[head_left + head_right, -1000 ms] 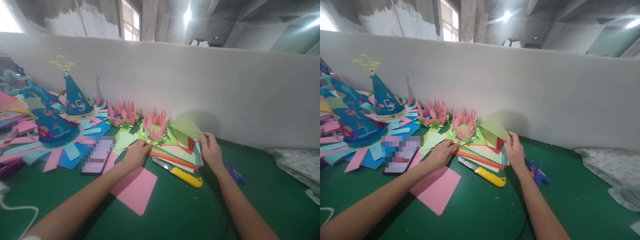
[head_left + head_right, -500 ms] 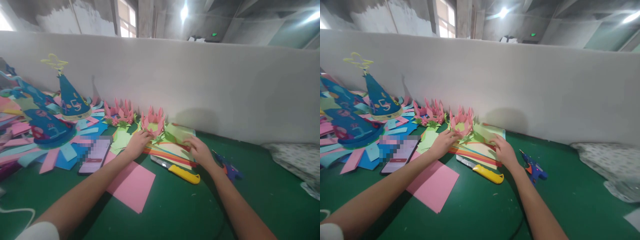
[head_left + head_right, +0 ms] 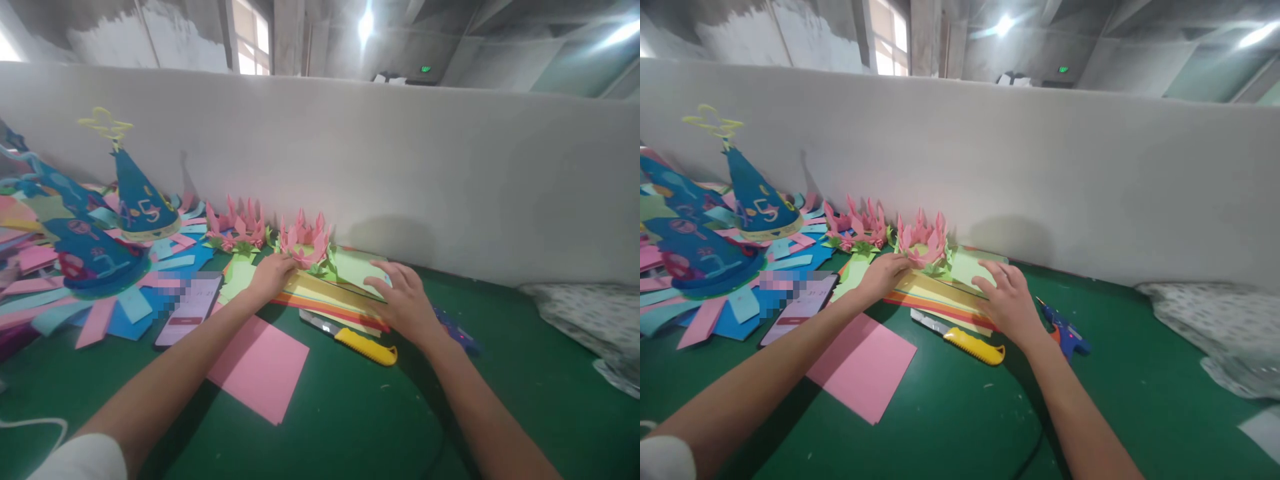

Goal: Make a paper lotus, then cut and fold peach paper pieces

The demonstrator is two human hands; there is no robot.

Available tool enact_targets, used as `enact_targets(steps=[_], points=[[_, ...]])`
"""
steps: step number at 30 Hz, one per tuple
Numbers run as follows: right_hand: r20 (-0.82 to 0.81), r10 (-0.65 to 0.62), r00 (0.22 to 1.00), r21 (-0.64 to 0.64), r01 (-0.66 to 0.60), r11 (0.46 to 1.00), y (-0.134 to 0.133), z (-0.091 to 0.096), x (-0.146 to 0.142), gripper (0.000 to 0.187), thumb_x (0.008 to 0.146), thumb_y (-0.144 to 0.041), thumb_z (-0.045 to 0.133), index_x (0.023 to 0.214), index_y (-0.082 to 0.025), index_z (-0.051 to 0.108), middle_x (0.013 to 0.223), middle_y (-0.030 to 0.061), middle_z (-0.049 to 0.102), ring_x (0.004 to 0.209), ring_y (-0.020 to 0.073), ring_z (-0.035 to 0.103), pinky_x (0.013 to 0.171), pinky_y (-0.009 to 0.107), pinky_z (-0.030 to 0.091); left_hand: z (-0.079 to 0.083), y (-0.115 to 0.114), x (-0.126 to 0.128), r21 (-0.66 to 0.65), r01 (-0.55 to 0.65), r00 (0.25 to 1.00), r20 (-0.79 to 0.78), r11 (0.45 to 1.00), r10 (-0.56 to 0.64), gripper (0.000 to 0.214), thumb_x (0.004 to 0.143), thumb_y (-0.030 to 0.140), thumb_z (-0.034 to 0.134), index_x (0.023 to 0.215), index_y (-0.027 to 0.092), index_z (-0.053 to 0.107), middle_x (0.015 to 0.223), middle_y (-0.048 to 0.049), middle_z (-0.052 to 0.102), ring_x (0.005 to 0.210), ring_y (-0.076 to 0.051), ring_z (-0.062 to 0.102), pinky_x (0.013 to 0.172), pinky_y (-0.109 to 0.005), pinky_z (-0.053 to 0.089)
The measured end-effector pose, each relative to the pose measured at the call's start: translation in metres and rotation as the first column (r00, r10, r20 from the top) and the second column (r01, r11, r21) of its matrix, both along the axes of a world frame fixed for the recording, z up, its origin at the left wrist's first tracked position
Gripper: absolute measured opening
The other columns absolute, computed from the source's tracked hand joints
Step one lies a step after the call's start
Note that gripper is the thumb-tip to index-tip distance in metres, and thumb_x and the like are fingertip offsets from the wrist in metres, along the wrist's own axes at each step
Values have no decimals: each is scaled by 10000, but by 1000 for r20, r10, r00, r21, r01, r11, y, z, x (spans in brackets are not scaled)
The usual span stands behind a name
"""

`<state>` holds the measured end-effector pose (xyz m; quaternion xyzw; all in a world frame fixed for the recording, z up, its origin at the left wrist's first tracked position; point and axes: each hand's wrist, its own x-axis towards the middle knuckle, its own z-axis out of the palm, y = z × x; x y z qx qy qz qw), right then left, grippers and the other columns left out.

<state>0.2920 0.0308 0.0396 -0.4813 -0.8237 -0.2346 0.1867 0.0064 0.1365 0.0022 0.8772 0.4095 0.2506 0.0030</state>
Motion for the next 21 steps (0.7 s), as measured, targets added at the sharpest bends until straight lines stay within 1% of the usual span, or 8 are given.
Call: enact_targets(steps=[1, 2, 4, 6, 9, 11, 16, 21], points=[[1, 10, 1000, 22, -10, 1000, -3, -3, 0, 181, 807, -289, 630, 957, -188, 643, 1142, 126, 568, 1048, 263, 481, 918, 396, 355, 0, -1, 0, 0, -9, 1000, -5, 1000, 9, 212, 867, 172, 485, 924, 204, 687, 917, -45, 686, 892, -190, 614, 797, -289, 443], [21, 30, 999, 4, -30, 1000, -6, -7, 0, 137, 828, -291, 608, 910, -187, 641, 1025, 108, 597, 945, 234, 505, 849, 361, 374, 0, -2, 0, 2, -19, 1000, -12, 1000, 19, 205, 867, 176, 485, 895, 198, 687, 905, -47, 685, 884, -191, 614, 791, -289, 444], [102, 87, 991, -119, -74, 990, -10, -15, 1, 122, 853, -300, 582, 840, -188, 629, 857, 67, 597, 786, 190, 499, 712, 309, 363, 1, -4, 0, 3, -35, 999, -26, 999, 35, 201, 868, 185, 482, 848, 185, 682, 876, -54, 682, 861, -194, 613, 773, -289, 444], [163, 118, 980, -232, -79, 970, -11, -23, 2, 131, 865, -288, 569, 796, -190, 622, 772, 41, 577, 715, 172, 479, 637, 293, 322, 2, -6, 0, -1, -38, 999, -29, 999, 38, 206, 871, 183, 471, 836, 178, 674, 860, -56, 679, 846, -192, 610, 762, -287, 443], [163, 68, 984, -251, -26, 968, -8, -29, 4, 136, 870, -269, 559, 783, -190, 629, 750, 44, 576, 721, 177, 484, 628, 294, 295, 3, -7, 0, -8, -37, 999, -22, 999, 37, 210, 877, 175, 459, 835, 172, 664, 877, -57, 680, 858, -191, 609, 766, -287, 443], [144, 60, 988, -274, -18, 961, -6, -30, 5, 133, 871, -261, 550, 791, -192, 630, 759, 52, 593, 730, 182, 499, 631, 294, 298, 3, -7, 0, -13, -37, 999, -20, 999, 37, 207, 875, 169, 460, 837, 168, 663, 881, -59, 680, 864, -194, 610, 769, -292, 445], [50, 120, 992, -408, -89, 909, -8, -26, 9, 114, 846, -229, 569, 744, -206, 614, 721, 30, 626, 701, 172, 532, 612, 284, 313, -1, -10, -1, -15, -10, 1000, -19, 1000, 10, 194, 860, 151, 469, 867, 180, 661, 874, -53, 676, 865, -194, 608, 776, -298, 448], [29, 103, 994, -438, -80, 895, -14, -21, 21, 116, 849, -234, 552, 748, -207, 604, 742, 35, 611, 724, 171, 535, 615, 274, 322, -5, -16, -1, -11, 11, 999, -37, 1000, -11, 180, 834, 129, 469, 838, 171, 645, 857, -58, 657, 863, -206, 581, 813, -336, 436]])
